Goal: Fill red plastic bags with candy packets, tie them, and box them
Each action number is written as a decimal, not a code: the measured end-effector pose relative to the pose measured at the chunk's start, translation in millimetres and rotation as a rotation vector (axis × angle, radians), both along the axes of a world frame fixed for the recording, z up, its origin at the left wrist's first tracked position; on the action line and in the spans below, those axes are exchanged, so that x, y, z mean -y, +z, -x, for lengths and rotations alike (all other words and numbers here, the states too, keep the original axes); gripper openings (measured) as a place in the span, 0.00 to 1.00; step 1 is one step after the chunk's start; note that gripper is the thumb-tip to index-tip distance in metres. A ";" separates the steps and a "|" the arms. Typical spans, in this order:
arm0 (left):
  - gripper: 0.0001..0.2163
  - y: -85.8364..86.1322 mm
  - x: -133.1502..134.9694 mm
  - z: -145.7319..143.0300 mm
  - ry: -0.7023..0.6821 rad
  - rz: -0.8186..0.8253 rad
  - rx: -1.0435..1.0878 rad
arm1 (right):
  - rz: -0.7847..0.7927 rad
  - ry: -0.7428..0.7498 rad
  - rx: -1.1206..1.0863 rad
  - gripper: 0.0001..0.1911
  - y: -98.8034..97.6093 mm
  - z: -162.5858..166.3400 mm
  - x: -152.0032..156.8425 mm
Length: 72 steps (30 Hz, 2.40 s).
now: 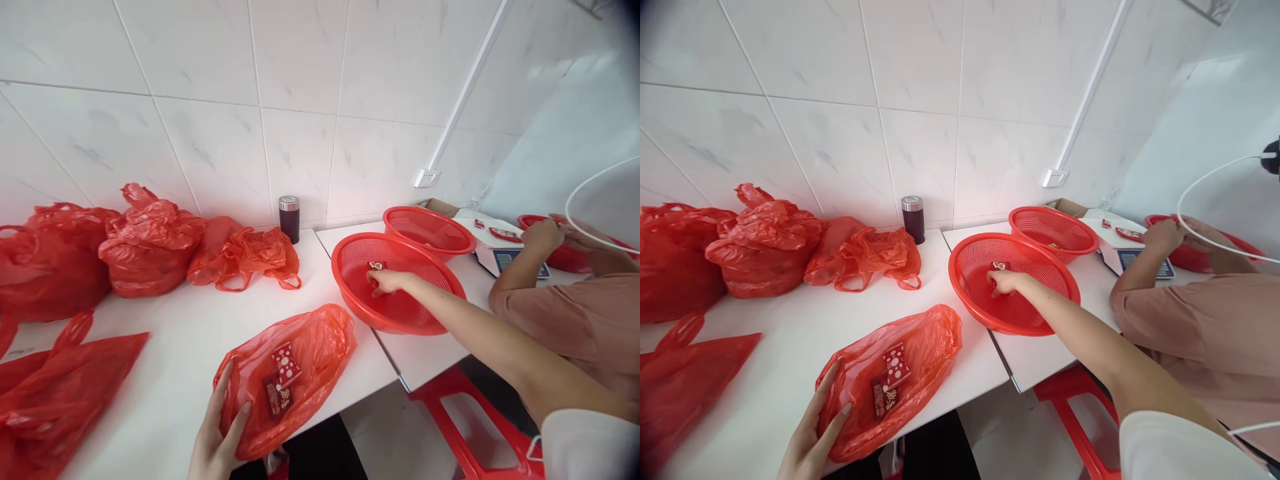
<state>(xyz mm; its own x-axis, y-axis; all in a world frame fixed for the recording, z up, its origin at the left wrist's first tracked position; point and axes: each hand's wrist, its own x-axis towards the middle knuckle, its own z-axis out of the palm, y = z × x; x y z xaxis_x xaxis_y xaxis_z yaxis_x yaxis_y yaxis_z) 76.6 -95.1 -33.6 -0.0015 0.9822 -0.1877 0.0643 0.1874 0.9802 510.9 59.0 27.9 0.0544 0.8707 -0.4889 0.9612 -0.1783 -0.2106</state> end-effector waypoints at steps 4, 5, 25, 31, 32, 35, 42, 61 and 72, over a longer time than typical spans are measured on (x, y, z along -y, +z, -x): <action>0.35 -0.7 1.0 -1.2 0.015 0.002 -0.012 | -0.020 -0.025 0.042 0.18 -0.1 -2.5 -15.9; 0.35 -1.0 1.1 -1.2 0.011 0.010 -0.006 | -0.056 -0.044 0.065 0.21 2.0 -6.3 -21.2; 0.33 -17.9 -2.3 8.4 0.018 -0.092 -0.015 | -0.055 -0.268 -0.442 0.21 27.1 -20.5 -2.1; 0.33 -20.2 -2.8 10.9 -0.009 -0.165 -0.014 | -0.253 -0.007 -0.808 0.23 87.8 64.5 39.8; 0.33 -19.1 -2.5 9.9 -0.007 -0.172 -0.012 | -0.253 0.091 -0.787 0.22 94.1 87.7 49.4; 0.33 -18.6 -1.3 7.8 0.009 -0.194 -0.009 | -0.295 0.445 -0.552 0.16 93.8 155.2 77.8; 0.33 -28.7 1.1 13.5 -0.013 -0.263 -0.028 | -0.306 0.639 -0.295 0.12 40.6 209.0 94.3; 0.33 -30.3 1.0 14.3 -0.025 -0.229 -0.004 | -0.227 0.265 -0.575 0.27 13.5 196.6 105.0; 0.33 -31.4 0.9 13.2 -0.016 -0.253 -0.023 | -0.507 0.211 -0.403 0.22 0.0 194.7 106.4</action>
